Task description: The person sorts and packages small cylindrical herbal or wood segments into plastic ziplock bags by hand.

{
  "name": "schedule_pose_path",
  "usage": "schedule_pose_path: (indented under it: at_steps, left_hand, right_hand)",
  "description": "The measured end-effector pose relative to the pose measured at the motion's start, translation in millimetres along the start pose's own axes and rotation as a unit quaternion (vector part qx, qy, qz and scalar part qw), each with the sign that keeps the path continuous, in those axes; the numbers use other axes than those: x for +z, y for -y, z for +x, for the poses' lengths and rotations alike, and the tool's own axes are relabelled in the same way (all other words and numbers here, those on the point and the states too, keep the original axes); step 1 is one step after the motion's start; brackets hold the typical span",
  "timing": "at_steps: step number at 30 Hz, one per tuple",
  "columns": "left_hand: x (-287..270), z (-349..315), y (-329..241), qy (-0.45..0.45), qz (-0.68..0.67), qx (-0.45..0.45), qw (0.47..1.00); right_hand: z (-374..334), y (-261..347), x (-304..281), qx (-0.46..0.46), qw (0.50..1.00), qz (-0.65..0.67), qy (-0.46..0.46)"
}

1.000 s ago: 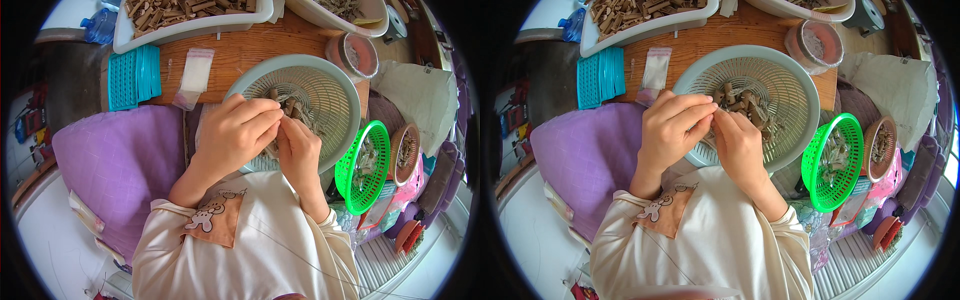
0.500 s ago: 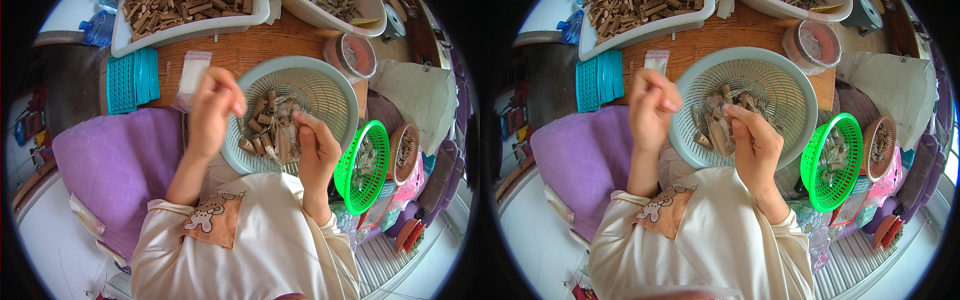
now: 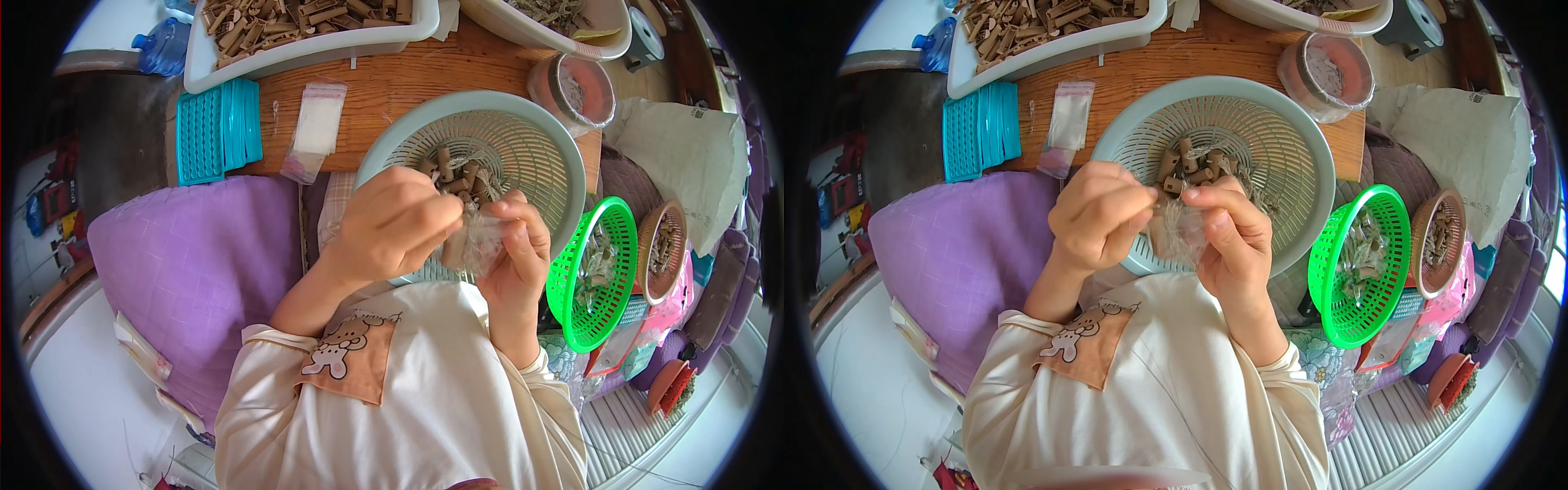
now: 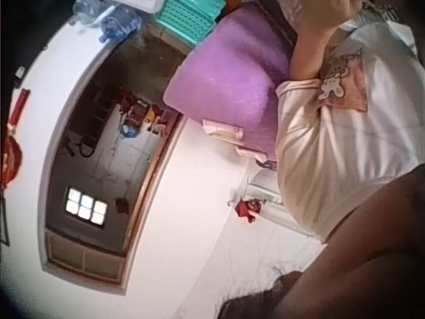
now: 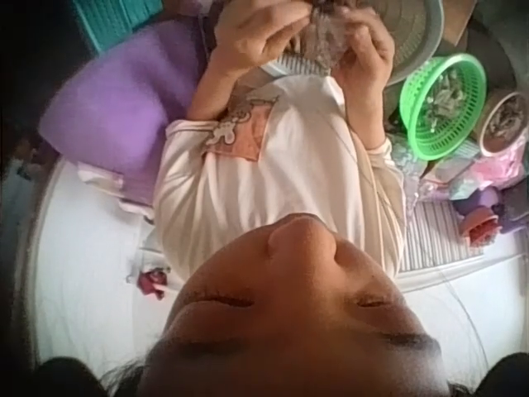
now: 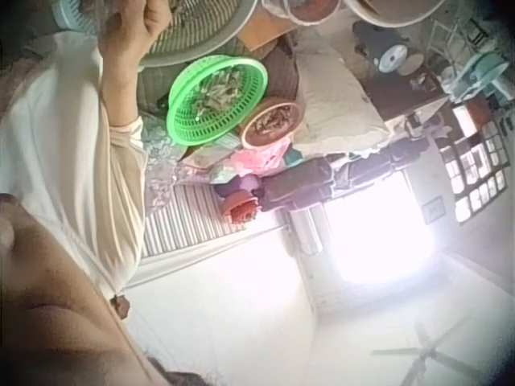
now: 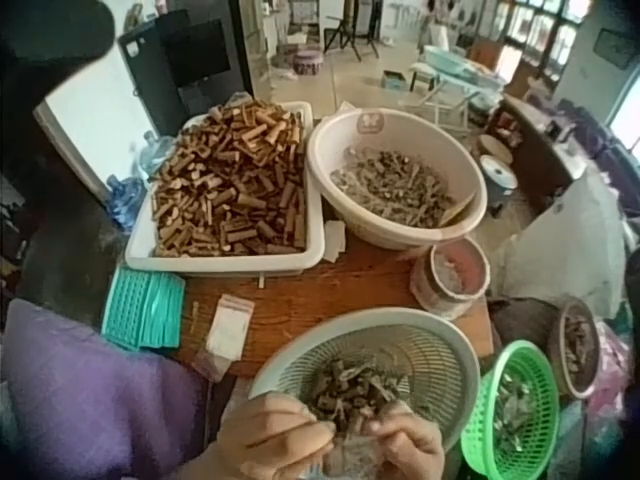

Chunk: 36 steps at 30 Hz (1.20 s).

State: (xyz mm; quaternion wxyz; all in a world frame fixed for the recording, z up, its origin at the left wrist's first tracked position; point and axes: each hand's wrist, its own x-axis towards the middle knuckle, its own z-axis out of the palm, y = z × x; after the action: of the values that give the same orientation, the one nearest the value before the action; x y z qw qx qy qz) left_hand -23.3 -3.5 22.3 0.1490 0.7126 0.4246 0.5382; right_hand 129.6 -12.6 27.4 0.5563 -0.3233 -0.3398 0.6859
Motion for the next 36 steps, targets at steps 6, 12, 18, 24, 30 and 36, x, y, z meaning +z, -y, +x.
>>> schedule_pose_path:
  at_steps: [6, 12, 18, 24, 30, 36]
  left_hand:
    - [-10.0, 0.8, 7.1, 0.032, 0.046, 0.145, 0.988]
    - [-33.1, 3.1, 19.0, -0.056, 0.051, 0.067, 0.995]
    - [-14.5, 13.9, -6.3, -0.014, -0.074, -0.046, 0.996]
    - [-20.7, 24.7, -17.8, 0.022, -0.024, -0.142, 0.989]
    - [-21.1, 28.2, -21.2, 0.041, -0.080, -0.220, 0.971]
    - [-17.2, 30.0, -22.9, 0.056, -0.079, -0.266, 0.959]
  right_hand:
    - [-2.6, 6.0, -1.6, 0.034, 0.996, 0.057, 0.057]
    - [11.6, 31.7, -31.0, -0.019, 0.910, 0.413, 0.037]
    - [22.7, 2.6, -26.6, -0.114, 0.977, -0.164, 0.078]
    - [25.2, -1.3, -12.9, -0.195, 0.905, -0.342, 0.164]
    - [30.1, 1.8, 3.8, -0.176, 0.911, -0.345, 0.140]
    - [31.6, 8.6, 10.1, -0.108, 0.937, -0.316, 0.103]
